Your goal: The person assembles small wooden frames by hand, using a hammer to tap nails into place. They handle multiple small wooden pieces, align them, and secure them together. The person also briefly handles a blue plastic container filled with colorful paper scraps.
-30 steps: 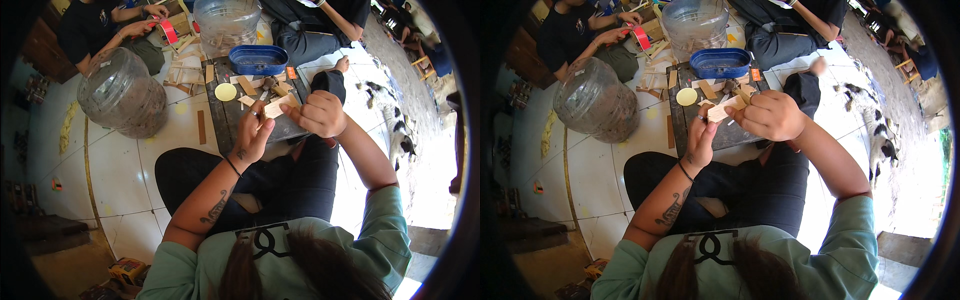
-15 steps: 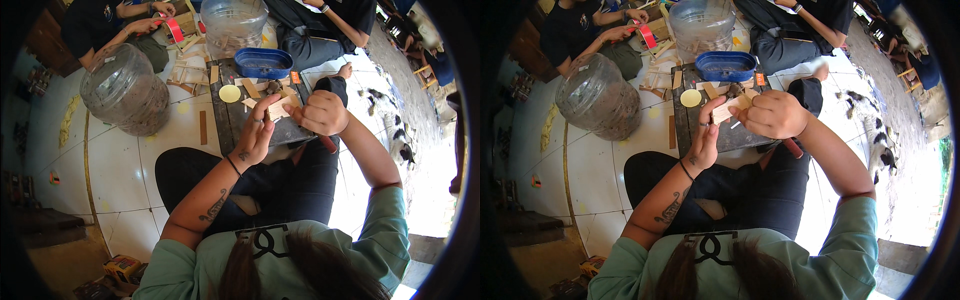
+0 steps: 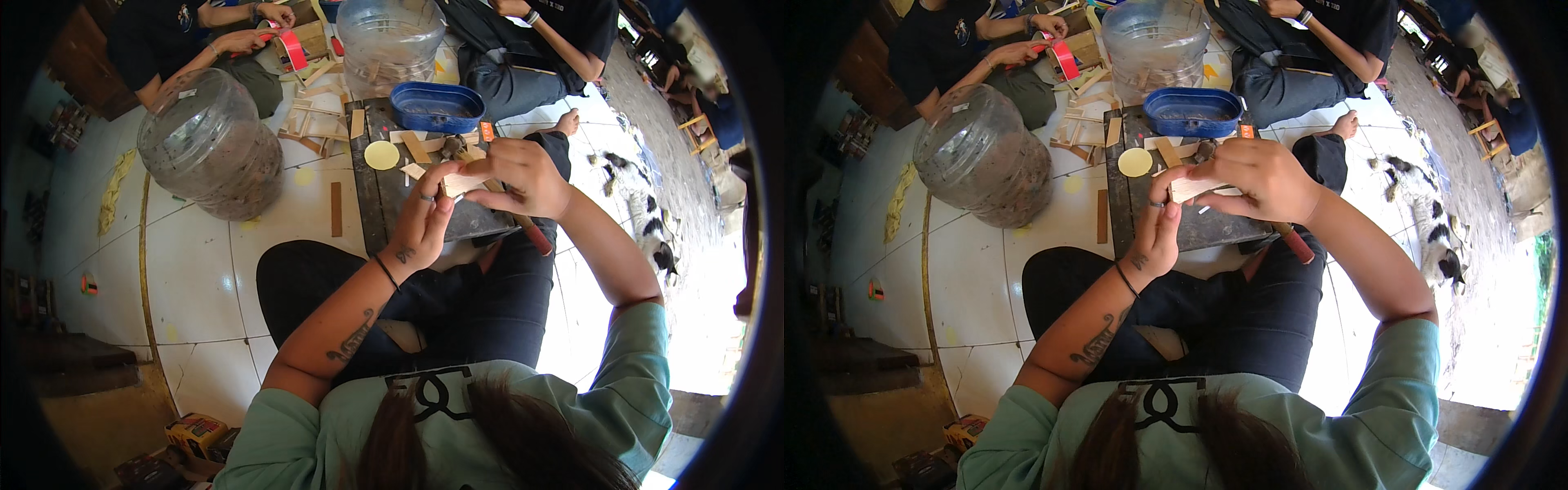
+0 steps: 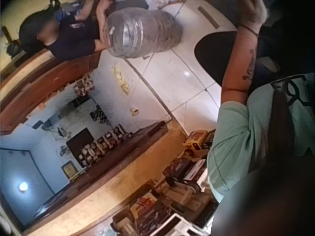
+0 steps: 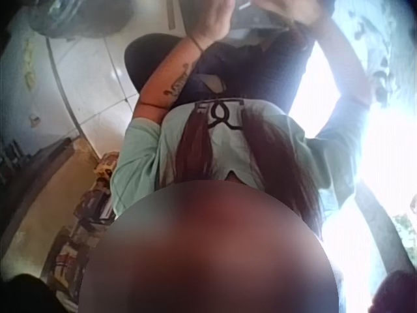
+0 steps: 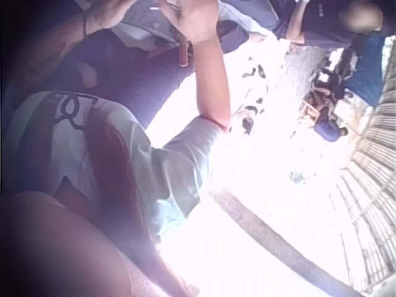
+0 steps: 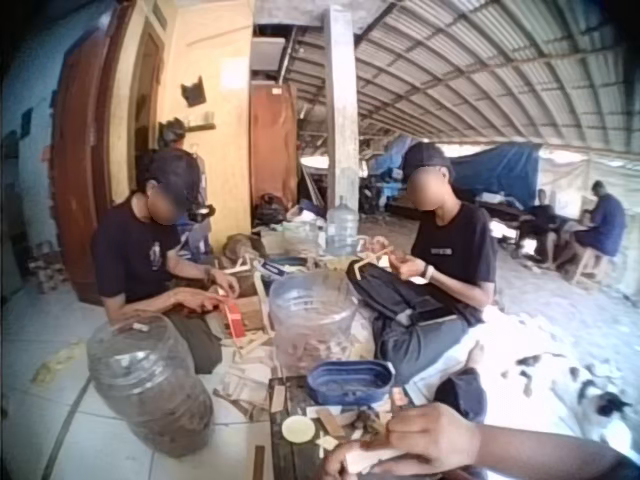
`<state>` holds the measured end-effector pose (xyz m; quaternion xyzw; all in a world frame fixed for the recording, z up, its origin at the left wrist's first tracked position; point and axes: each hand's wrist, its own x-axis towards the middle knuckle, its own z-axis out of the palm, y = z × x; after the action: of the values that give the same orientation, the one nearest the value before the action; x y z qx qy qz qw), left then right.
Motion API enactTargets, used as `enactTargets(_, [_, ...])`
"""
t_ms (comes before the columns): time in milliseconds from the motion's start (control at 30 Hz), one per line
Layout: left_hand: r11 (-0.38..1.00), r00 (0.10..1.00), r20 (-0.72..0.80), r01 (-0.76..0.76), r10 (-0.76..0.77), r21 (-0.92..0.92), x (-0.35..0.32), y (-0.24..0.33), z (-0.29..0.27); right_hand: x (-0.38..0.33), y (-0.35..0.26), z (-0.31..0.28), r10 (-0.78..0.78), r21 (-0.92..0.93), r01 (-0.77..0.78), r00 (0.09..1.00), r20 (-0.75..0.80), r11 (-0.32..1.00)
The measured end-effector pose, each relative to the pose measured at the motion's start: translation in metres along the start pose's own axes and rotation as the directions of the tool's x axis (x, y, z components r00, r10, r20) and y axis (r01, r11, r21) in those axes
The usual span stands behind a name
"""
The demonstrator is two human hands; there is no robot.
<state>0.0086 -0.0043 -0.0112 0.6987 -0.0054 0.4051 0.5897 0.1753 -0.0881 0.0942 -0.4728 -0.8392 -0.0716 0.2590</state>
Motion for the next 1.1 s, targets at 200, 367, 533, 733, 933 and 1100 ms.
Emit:
enactTargets(200, [0.999, 0.998, -0.037, -0.05, 0.05, 0.002, 0.001, 0.001, 0.003, 0.009, -0.001, -0.005, 0.349, 0.264, -0.378, 0.925, 0.149, 0.888])
enactTargets(367, [0.997, 1.0, -0.014, -0.002, 0.001, -0.076, -0.002, 0.001, 0.004, 0.011, 0.009, -0.003, 0.197, 0.295, -0.243, 0.964, 0.179, 0.924])
enactTargets(533, [0.993, 1.0, 0.006, 0.003, -0.002, -0.118, -0.005, -0.002, 0.005, 0.006, 0.009, -0.001, 0.12, 0.249, -0.145, 0.986, 0.112, 0.958])
enactTargets(733, [0.989, 1.0, -0.003, -0.03, 0.03, -0.142, -0.006, -0.003, -0.001, 0.001, -0.001, -0.011, 0.173, 0.177, -0.178, 0.984, 0.039, 0.968])
enactTargets(933, [0.992, 1.0, 0.029, 0.015, -0.011, -0.129, -0.006, -0.001, -0.004, 0.003, -0.008, -0.016, 0.089, -0.057, -0.086, 0.995, 0.039, 0.995])
enactTargets(1100, [0.995, 1.0, 0.026, 0.014, -0.012, -0.094, -0.005, -0.001, -0.005, 0.012, -0.014, -0.022, 0.234, -0.009, -0.237, 0.951, 0.201, 0.971])
